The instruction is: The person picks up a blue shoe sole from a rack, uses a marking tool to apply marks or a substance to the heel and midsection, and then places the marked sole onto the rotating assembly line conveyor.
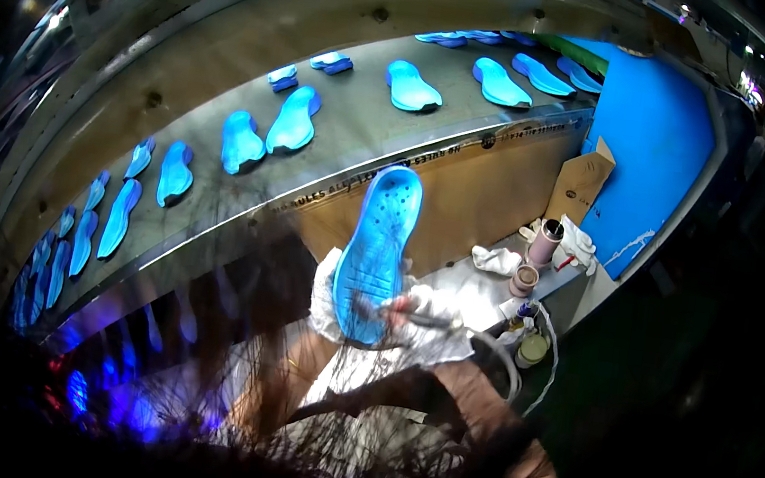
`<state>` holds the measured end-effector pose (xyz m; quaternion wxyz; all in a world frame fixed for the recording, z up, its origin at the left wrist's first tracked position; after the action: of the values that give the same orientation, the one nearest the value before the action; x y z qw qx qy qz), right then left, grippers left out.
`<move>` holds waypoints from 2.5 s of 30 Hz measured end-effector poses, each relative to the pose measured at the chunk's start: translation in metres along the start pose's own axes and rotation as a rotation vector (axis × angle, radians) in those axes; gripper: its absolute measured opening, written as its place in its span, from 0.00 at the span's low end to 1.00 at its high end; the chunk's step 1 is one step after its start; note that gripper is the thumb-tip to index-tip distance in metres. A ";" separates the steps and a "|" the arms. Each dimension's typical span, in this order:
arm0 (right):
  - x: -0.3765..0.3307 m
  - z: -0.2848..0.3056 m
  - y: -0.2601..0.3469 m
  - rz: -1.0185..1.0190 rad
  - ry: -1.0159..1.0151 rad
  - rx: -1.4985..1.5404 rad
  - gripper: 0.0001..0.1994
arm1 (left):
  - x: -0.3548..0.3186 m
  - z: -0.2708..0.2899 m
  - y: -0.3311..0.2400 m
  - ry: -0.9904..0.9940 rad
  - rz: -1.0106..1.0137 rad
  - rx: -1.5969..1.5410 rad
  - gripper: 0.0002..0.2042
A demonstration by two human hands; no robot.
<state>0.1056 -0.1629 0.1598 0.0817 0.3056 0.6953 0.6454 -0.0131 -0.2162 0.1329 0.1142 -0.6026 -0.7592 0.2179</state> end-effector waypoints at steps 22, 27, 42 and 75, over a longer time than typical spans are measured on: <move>0.061 0.043 -0.014 0.011 -0.269 0.300 0.03 | -0.020 -0.011 0.010 0.220 -0.014 -0.148 0.33; 0.068 0.027 -0.029 0.018 -0.109 0.190 0.05 | -0.019 -0.006 0.009 0.241 -0.024 -0.146 0.35; 0.021 -0.008 0.066 0.649 0.409 -0.614 0.08 | -0.014 0.026 -0.011 0.161 -0.094 0.040 0.33; 0.034 0.042 -0.007 0.099 -0.016 -0.124 0.05 | -0.023 0.022 0.005 0.178 0.164 -0.358 0.37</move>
<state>0.0974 -0.1092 0.1559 0.0738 0.3392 0.6372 0.6881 -0.0125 -0.2419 0.1129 0.0539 -0.6897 -0.7213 0.0342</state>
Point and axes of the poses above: each hand's wrist, its own x-axis towards the middle knuckle, its own z-axis out of the back of the hand, y = z × x, the point moved 6 cm from there along x, towards the middle knuckle, and after that the axes turned 1 degree about z, right-handed, at the moved point
